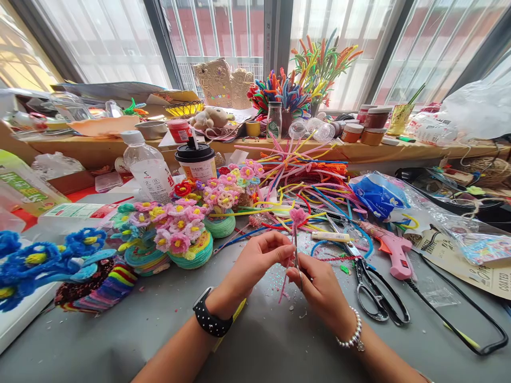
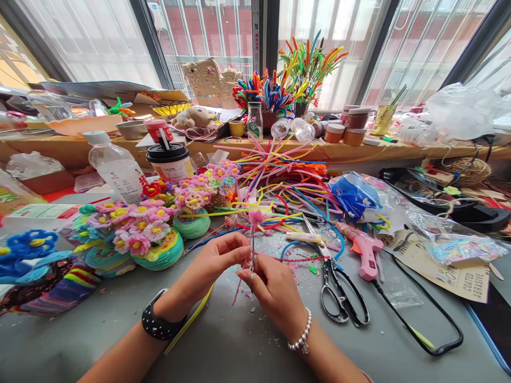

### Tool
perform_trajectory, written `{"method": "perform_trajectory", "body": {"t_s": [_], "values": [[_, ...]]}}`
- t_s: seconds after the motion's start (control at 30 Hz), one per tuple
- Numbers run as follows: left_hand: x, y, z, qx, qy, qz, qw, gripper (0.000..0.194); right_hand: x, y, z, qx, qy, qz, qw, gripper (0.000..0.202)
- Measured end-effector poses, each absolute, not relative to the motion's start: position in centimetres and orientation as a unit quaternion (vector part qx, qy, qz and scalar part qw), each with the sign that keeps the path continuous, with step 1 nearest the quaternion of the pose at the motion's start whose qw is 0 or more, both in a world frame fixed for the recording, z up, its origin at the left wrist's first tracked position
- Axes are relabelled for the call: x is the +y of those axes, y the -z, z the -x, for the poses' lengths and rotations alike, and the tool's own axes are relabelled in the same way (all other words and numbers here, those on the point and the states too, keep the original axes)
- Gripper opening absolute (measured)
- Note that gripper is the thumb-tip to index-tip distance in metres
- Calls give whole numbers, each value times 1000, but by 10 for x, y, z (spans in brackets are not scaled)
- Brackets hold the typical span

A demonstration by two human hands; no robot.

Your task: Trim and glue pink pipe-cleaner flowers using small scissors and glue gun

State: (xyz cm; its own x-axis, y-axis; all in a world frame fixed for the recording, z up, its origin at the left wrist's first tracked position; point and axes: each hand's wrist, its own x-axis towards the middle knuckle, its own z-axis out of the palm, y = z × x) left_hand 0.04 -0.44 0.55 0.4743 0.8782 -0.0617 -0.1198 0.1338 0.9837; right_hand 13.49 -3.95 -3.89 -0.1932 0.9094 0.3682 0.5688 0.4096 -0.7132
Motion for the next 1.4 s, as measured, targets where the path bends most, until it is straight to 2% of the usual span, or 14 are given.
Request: {"method": "perform_trajectory", "body": {"t_s": [0.2,0.5,1.0,1.4], "values": [[-5,-6,-1,348,-369,-537,674,18,-40,39,-135,-739,-191,503,405,48],[-4,-4,0,322,-373,-547,677,15,-40,38,-134,-746,-263,475,386,53],[-3,-1,0,338,-379,-523,685,16,-40,42,-135,-740,-230,494,394,52],[-4,-2,0,324,-370,-521,698,13,-40,38,-134,-738,-303,459,391,54]]}}
